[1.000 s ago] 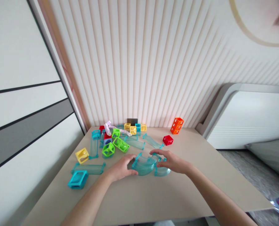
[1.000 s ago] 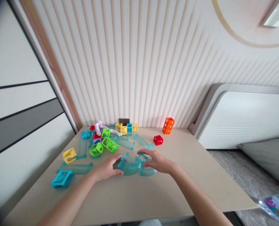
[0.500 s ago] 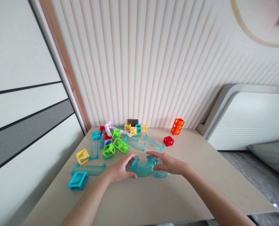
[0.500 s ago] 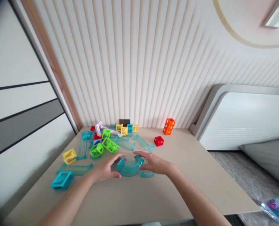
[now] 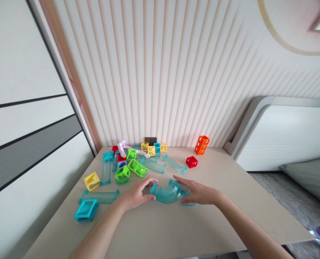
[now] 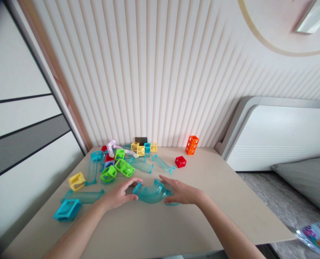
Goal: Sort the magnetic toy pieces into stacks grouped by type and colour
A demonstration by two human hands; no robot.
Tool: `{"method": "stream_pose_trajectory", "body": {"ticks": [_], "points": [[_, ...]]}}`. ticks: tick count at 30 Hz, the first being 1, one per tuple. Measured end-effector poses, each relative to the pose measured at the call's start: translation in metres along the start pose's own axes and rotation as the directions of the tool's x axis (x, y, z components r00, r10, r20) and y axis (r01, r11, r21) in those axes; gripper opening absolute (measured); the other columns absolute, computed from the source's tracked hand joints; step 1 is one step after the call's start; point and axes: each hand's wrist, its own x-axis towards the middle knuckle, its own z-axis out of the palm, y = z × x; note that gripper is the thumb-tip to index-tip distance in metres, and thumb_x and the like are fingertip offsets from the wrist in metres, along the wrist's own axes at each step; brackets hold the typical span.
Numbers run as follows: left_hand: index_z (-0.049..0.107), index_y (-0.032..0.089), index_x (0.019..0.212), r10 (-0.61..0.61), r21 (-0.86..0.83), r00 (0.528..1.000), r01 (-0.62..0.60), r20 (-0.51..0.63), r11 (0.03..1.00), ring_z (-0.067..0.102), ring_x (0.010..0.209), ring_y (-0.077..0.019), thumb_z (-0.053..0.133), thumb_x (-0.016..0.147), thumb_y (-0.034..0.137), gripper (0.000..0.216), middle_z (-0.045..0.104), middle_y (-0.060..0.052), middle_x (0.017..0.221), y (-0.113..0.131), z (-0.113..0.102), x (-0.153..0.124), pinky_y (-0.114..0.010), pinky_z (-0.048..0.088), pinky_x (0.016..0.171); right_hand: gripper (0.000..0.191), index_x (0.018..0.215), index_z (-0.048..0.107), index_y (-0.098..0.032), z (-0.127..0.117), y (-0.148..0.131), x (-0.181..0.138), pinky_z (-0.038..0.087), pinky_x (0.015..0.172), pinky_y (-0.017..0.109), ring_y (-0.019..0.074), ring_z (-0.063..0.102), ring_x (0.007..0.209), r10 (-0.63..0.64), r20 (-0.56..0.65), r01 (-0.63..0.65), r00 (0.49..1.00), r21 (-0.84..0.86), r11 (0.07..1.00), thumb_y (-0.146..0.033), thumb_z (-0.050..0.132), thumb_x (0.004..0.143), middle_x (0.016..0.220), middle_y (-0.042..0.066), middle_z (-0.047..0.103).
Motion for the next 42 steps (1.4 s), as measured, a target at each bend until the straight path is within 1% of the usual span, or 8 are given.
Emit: {"method": "stream_pose_trajectory", "body": {"ticks": [5,10,16,20,25,32,36,42], "points": [[0.054,0.026,0.128,0.007,0.011,1.000,-0.007,-0.022,1.000,0.060,0.112,-0.0224,0.073,0.082,0.046,0.054,0.064,-0.006,0.127,-0.001,0.005,0.003,-0.035,0.044,0.100,0.072,0.146,0.045,-0.028,-0.001,-0.002,-0.003,0.038,0.111,0.046,0.0304,0.051,0.129,-0.092,-0.031,0.089,0.995,-0.092,0.992,-0.047,0.072,0.081,0.143,0.008,0.054],[0.054,0.025,0.129,0.014,0.027,1.000,-0.014,-0.025,1.000,0.060,0.111,-0.0222,0.071,0.084,0.045,0.052,0.064,-0.007,0.126,-0.001,0.011,0.005,-0.036,0.044,0.100,0.037,0.118,0.067,-0.020,0.010,-0.008,0.000,0.041,0.108,0.041,0.0282,0.055,0.123,-0.167,-0.110,0.145,0.980,-0.185,0.972,-0.045,0.060,0.091,0.132,0.012,0.060],[0.053,0.024,0.129,0.051,-0.028,0.999,-0.051,-0.015,0.998,0.056,0.121,-0.0235,0.068,0.087,0.042,0.048,0.061,-0.009,0.130,0.002,0.024,0.011,-0.038,0.041,0.107,0.058,0.132,0.058,-0.022,0.024,-0.009,-0.007,0.041,0.105,0.045,0.0311,0.055,0.117,-0.083,-0.256,0.004,0.963,-0.297,0.955,-0.051,0.068,0.083,0.125,0.013,0.060],[0.051,0.024,0.129,0.021,-0.049,1.000,-0.021,0.018,0.999,0.057,0.120,-0.0241,0.068,0.087,0.039,0.048,0.060,-0.010,0.130,0.005,0.027,0.014,-0.040,0.043,0.106,0.046,0.124,0.062,-0.022,0.032,-0.011,-0.010,0.045,0.097,0.042,0.0284,0.059,0.106,-0.041,-0.323,-0.070,0.945,-0.323,0.944,-0.044,0.067,0.084,0.111,0.010,0.063],[0.052,0.024,0.127,0.036,-0.025,0.999,-0.035,0.031,0.999,0.059,0.119,-0.0238,0.070,0.086,0.037,0.047,0.060,-0.009,0.131,0.006,0.024,0.013,-0.038,0.045,0.105,0.043,0.129,0.060,-0.024,0.037,-0.005,-0.010,0.048,0.094,0.036,0.0243,0.062,0.103,-0.088,-0.347,-0.020,0.934,-0.296,0.955,-0.031,0.060,0.087,0.114,0.009,0.064],[0.053,0.024,0.127,0.040,-0.023,0.998,-0.040,0.040,0.999,0.059,0.119,-0.0234,0.070,0.086,0.040,0.047,0.060,-0.009,0.131,0.002,0.023,0.012,-0.038,0.045,0.105,0.043,0.133,0.058,-0.020,0.027,0.013,-0.020,0.048,0.097,0.041,0.0271,0.061,0.108,-0.150,-0.353,0.028,0.923,-0.327,0.944,-0.035,0.057,0.092,0.116,0.013,0.068],[0.051,0.024,0.127,0.029,-0.083,0.999,-0.026,0.032,0.996,0.059,0.119,-0.0231,0.071,0.085,0.040,0.049,0.061,-0.009,0.131,0.000,0.023,0.012,-0.038,0.045,0.105,0.048,0.133,0.059,-0.025,0.018,0.015,-0.024,0.040,0.105,0.047,0.0303,0.055,0.121,-0.159,-0.365,0.011,0.917,-0.377,0.926,-0.045,0.063,0.090,0.130,0.012,0.063],[0.051,0.023,0.125,0.000,-0.188,1.000,0.000,-0.002,0.982,0.057,0.124,-0.0248,0.073,0.083,0.045,0.052,0.062,-0.010,0.129,-0.007,0.024,0.013,-0.041,0.045,0.106,0.063,0.140,0.052,-0.032,0.011,0.003,-0.010,0.011,0.119,0.055,0.0304,0.042,0.137,-0.167,-0.223,0.081,0.960,-0.350,0.933,-0.056,0.068,0.083,0.139,0.007,0.059]]}}
